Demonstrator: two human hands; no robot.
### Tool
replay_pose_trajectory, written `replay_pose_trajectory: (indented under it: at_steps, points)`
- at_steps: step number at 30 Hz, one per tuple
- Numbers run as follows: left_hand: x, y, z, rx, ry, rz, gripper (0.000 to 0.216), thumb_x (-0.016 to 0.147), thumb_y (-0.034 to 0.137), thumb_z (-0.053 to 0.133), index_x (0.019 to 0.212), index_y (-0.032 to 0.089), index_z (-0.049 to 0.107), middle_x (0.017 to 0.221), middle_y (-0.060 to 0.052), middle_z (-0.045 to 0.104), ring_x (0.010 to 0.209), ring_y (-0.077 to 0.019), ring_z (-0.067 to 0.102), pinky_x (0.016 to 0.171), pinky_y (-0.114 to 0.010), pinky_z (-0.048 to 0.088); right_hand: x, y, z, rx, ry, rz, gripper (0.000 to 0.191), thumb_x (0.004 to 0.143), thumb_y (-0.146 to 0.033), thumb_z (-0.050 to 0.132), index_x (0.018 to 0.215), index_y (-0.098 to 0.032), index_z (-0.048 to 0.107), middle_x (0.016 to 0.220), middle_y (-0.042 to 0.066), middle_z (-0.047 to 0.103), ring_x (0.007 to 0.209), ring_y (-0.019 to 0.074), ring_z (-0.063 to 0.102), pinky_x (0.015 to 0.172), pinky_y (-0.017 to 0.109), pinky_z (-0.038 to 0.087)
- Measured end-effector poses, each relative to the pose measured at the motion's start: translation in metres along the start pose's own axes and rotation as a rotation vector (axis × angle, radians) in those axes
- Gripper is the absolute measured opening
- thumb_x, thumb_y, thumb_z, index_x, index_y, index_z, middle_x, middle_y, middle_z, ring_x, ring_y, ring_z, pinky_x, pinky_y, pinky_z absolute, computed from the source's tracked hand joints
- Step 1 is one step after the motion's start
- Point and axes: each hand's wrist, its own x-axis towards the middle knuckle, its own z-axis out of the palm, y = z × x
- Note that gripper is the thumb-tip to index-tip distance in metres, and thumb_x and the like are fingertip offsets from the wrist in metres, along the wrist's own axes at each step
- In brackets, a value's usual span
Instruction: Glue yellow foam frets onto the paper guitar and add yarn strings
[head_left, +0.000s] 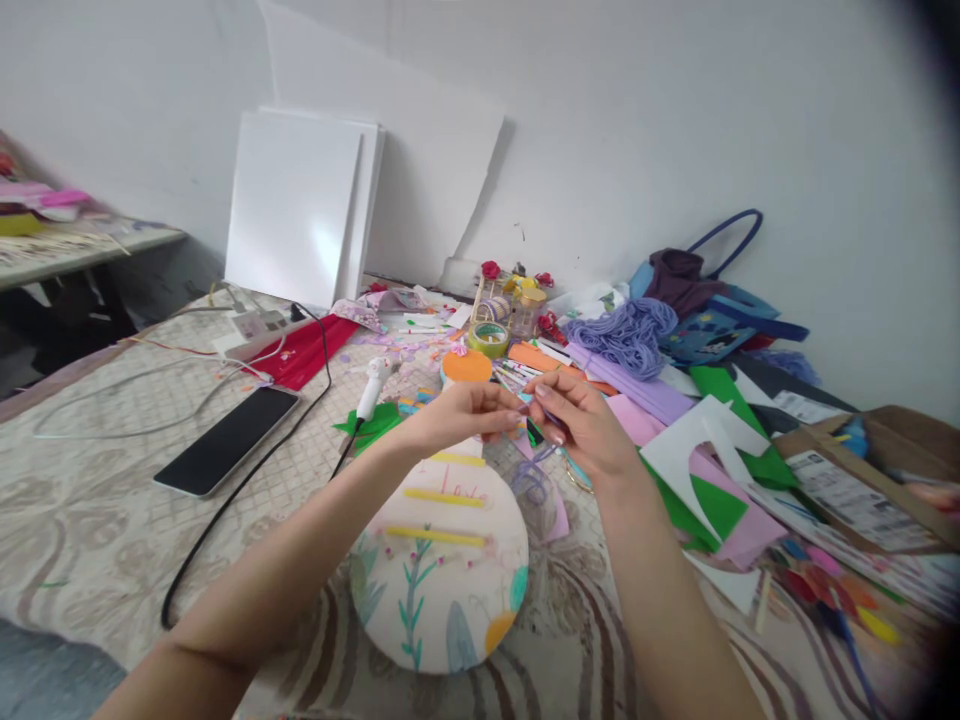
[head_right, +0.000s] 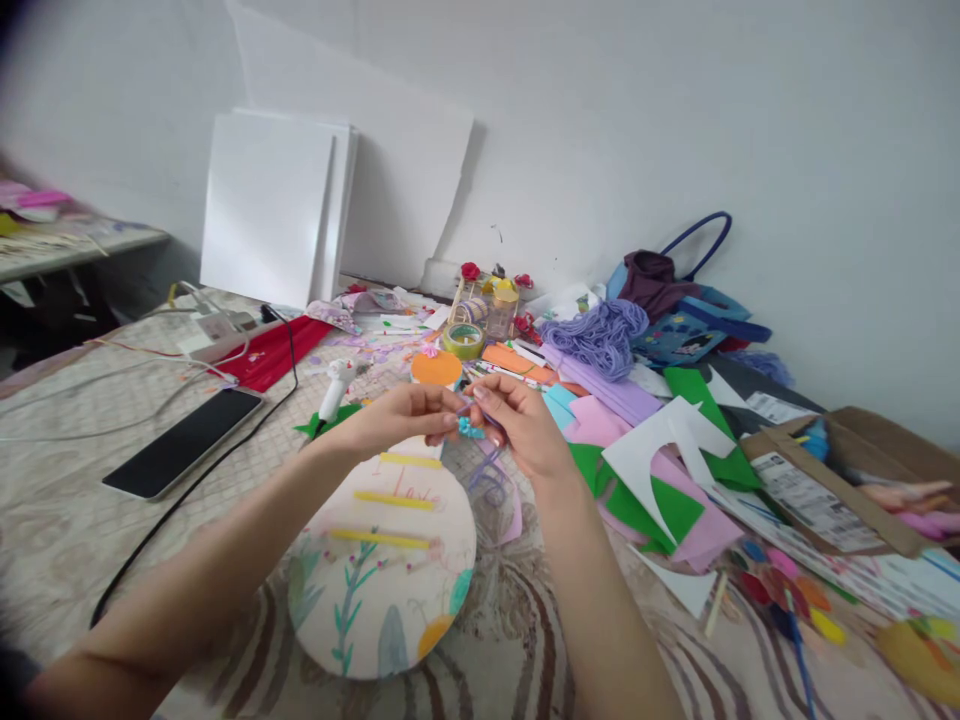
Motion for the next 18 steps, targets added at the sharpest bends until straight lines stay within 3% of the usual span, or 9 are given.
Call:
replay_pose_trajectory:
  at_steps: [3,8,14,16,18]
  points:
    - [0.003,-0.005,-0.018,0.050,0.192,0.012,0.027,0.075,0.040,0.067,0.072,0.013,0.062,0.057,0.003,0.052,0.049,-0.0055,0.042,0.047,-0.019,0.031,0.000,-0.004,-0.004,0.015,0.046,-0.010,0.027,0.073,-0.042,0.077,0.079,-0.019,0.065,0.055,-0.005,0.050,0.039,0.0035,0.032,0.036,0.017,0.021]
    - [0.006,-0.011,-0.058,0.277,0.613,0.018,0.024,0.078,0.036,0.058,0.066,0.016,0.056,0.053,0.004,0.045,0.045,-0.0063,0.038,0.047,-0.021,0.031,-0.002,-0.014,-0.015,0.024,0.135,-0.047,0.029,0.067,-0.042,0.080,0.076,-0.020,0.064,0.053,-0.006,0.045,0.039,0.0034,0.028,0.036,0.018,0.018]
    - [0.000,-0.012,-0.079,0.529,0.783,0.003,0.015,0.076,0.023,0.058,0.062,0.016,0.057,0.056,0.001,0.052,0.054,-0.0113,0.046,0.053,-0.023,0.033,-0.005,-0.020,-0.028,0.034,0.186,-0.080,0.025,0.070,-0.040,0.079,0.078,-0.021,0.065,0.054,-0.006,0.045,0.039,0.0035,0.030,0.037,0.019,0.017]
    - [-0.002,-0.010,-0.075,0.611,0.810,0.001,0.011,0.073,0.020,0.061,0.062,0.016,0.059,0.060,-0.001,0.057,0.060,-0.0135,0.049,0.056,-0.025,0.035,-0.005,-0.020,-0.029,0.032,0.194,-0.098,0.023,0.071,-0.039,0.078,0.078,-0.022,0.065,0.054,-0.006,0.044,0.039,0.0037,0.029,0.037,0.019,0.016]
    - [-0.004,-0.006,-0.063,0.673,0.774,0.009,0.004,0.072,0.018,0.063,0.074,0.016,0.066,0.072,-0.004,0.064,0.064,-0.0143,0.052,0.060,-0.025,0.038,-0.005,-0.020,-0.024,0.023,0.197,-0.113,0.023,0.071,-0.039,0.078,0.077,-0.021,0.065,0.055,-0.006,0.045,0.040,0.0041,0.029,0.037,0.019,0.016]
